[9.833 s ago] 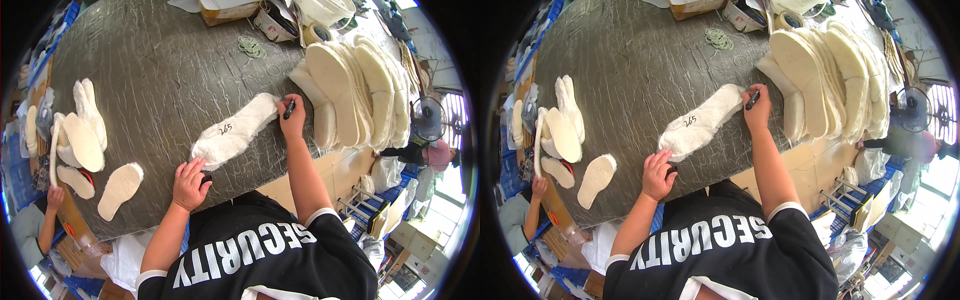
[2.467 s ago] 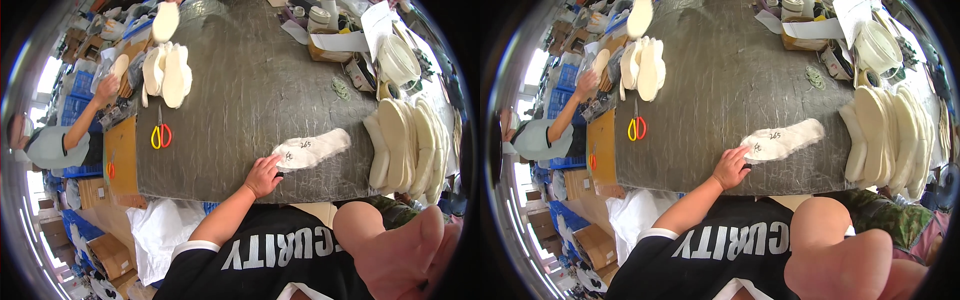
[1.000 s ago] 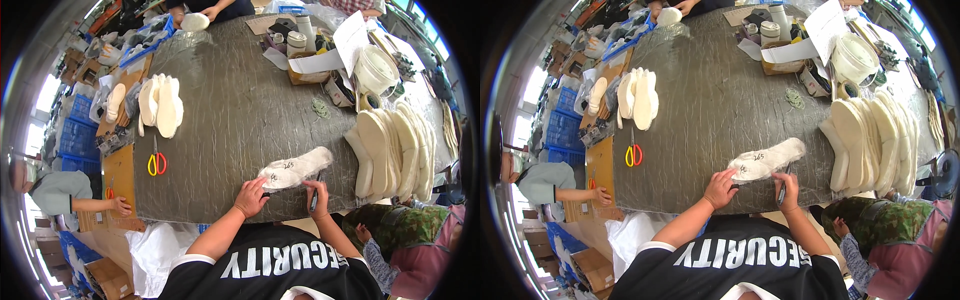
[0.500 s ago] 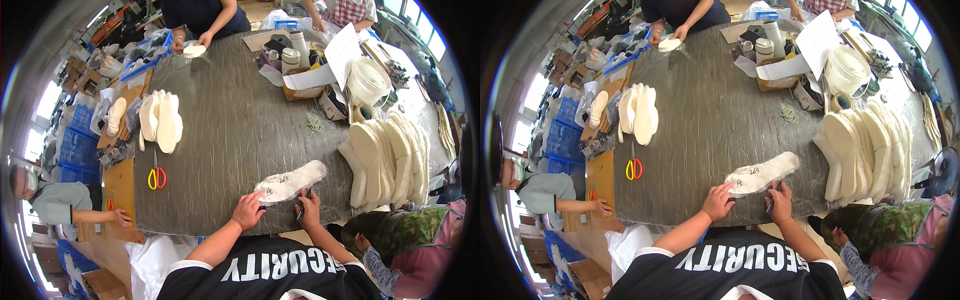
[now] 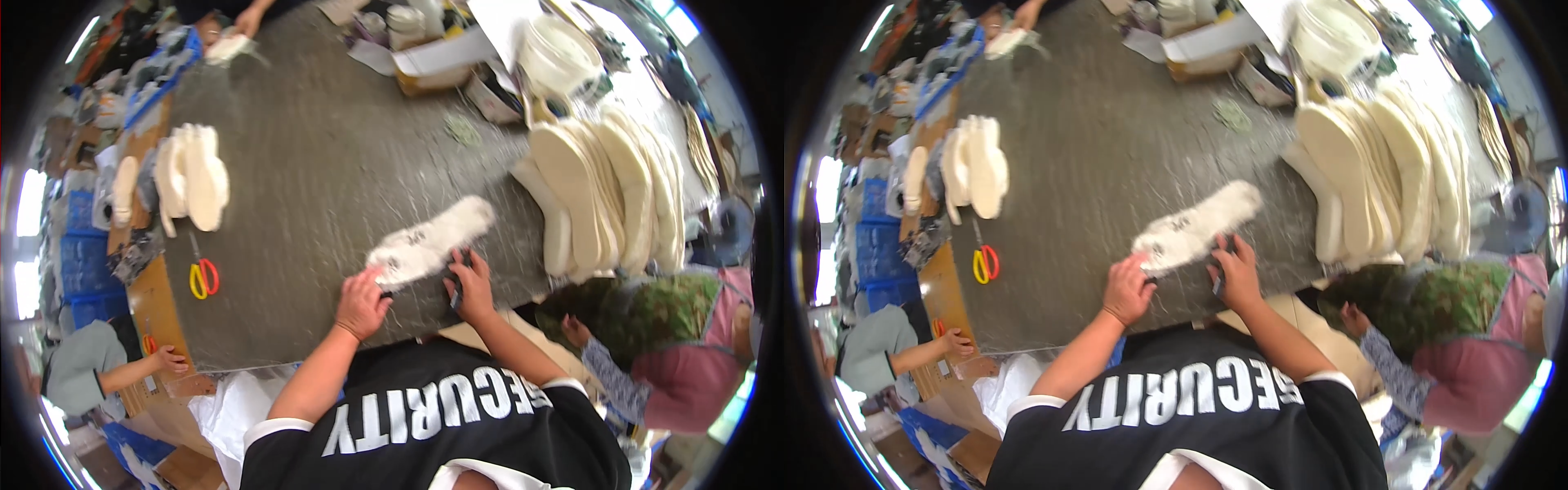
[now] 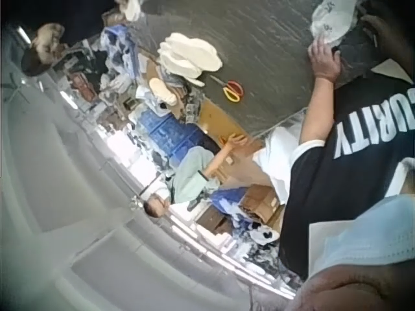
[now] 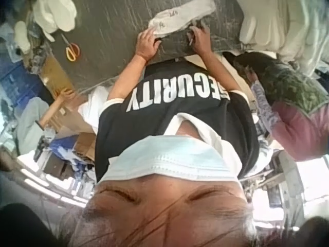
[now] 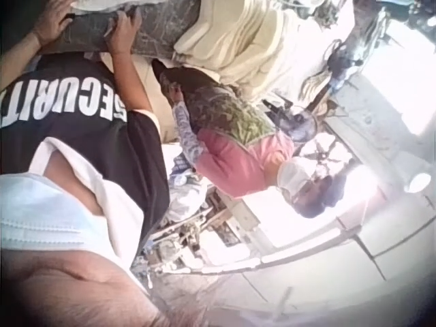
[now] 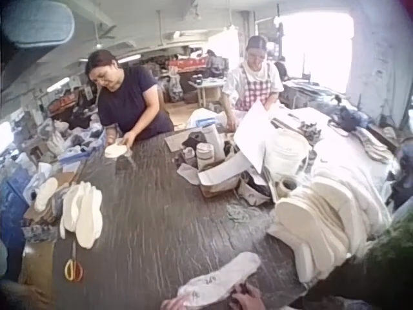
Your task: Marking shoe insoles with a pen and then packing them into a large white bag.
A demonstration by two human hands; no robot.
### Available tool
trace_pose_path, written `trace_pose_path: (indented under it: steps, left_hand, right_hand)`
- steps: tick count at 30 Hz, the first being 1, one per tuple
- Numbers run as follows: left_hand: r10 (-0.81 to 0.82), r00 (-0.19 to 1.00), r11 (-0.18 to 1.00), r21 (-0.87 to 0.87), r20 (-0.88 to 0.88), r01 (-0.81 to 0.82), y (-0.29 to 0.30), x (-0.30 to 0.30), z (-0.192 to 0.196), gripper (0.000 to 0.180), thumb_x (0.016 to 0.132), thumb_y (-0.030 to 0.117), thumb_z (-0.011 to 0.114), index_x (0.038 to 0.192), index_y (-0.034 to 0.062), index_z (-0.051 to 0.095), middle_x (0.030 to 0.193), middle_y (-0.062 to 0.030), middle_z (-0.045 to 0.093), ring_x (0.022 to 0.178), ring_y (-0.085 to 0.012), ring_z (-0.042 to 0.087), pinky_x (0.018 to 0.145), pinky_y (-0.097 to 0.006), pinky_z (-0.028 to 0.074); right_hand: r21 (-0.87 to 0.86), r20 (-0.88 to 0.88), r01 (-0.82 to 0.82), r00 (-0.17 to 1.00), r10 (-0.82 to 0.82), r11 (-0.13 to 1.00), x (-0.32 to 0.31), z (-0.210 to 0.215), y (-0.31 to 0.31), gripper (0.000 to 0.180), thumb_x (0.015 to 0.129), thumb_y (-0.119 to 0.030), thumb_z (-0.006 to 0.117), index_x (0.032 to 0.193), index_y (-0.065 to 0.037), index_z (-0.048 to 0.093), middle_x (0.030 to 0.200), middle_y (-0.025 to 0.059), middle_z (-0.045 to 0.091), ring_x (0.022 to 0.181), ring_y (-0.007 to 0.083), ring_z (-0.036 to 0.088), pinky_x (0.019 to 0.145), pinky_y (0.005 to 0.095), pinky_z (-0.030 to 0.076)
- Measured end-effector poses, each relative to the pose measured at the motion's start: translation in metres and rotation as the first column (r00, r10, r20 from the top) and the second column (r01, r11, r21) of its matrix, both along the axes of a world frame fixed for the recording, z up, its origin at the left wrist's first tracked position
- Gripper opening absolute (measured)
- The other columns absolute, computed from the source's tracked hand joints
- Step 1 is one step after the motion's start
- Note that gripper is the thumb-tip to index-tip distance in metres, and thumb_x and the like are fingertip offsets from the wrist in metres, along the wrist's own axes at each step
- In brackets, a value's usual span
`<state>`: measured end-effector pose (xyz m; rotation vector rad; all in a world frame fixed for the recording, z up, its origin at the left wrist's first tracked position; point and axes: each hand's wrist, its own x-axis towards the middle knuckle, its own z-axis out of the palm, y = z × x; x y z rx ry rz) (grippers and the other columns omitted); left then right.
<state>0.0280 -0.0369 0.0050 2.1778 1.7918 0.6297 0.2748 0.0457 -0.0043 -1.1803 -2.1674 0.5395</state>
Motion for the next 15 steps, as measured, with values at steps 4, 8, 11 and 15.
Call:
trace_pose_path:
  steps: [4, 8, 11, 15]
  left_hand:
    - [0.006, 1.000, 1.000, 0.000, 0.007, -0.006, 0.0011, -0.0022, 0.0027, 0.025, 0.074, 0.024, 0.066, 0.082, 0.0045, 0.054, 0.129, -0.0147, 0.049, 0.121, -0.0315, 0.044, 0.097, -0.046, 0.033]
    - [-0.002, 1.000, 0.999, 0.034, -0.007, 0.002, 0.0015, 0.0008, 0.0010, 0.023, 0.074, 0.024, 0.066, 0.082, 0.0054, 0.053, 0.130, -0.0142, 0.049, 0.120, -0.0306, 0.044, 0.097, -0.045, 0.034]
    - [0.001, 1.000, 0.999, 0.051, -0.009, -0.001, -0.0024, 0.0038, -0.0002, 0.024, 0.074, 0.023, 0.067, 0.083, 0.0054, 0.054, 0.130, -0.0146, 0.048, 0.121, -0.0306, 0.043, 0.097, -0.045, 0.034]
    - [0.008, 1.000, 0.998, 0.066, -0.001, -0.008, -0.0054, 0.0033, -0.0011, 0.024, 0.074, 0.023, 0.067, 0.083, 0.0053, 0.054, 0.130, -0.0150, 0.048, 0.121, -0.0310, 0.043, 0.097, -0.045, 0.034]
  right_hand:
    - [-0.034, -0.047, -0.019, 0.999, 0.017, 0.999, -0.0052, 0.0048, 0.0038, 0.040, 0.066, -0.002, 0.071, 0.101, -0.008, 0.053, 0.122, 0.0128, 0.058, 0.118, 0.0396, 0.041, 0.099, 0.0467, 0.032]
    - [-0.020, -0.033, -0.008, 0.999, 0.007, 1.000, -0.0017, 0.0027, 0.0022, 0.041, 0.066, -0.002, 0.071, 0.102, -0.008, 0.053, 0.122, 0.0125, 0.058, 0.119, 0.0388, 0.041, 0.100, 0.0461, 0.032]
    - [0.007, -0.004, 0.000, 1.000, 0.000, 1.000, 0.0024, -0.0016, -0.0008, 0.045, 0.065, -0.007, 0.073, 0.104, -0.012, 0.050, 0.125, 0.0112, 0.056, 0.116, 0.0410, 0.042, 0.097, 0.0484, 0.034]
    - [0.019, -0.002, -0.007, 1.000, 0.008, 1.000, 0.0023, -0.0004, -0.0026, 0.045, 0.066, -0.007, 0.073, 0.104, -0.012, 0.050, 0.126, 0.0113, 0.056, 0.116, 0.0413, 0.043, 0.097, 0.0492, 0.034]
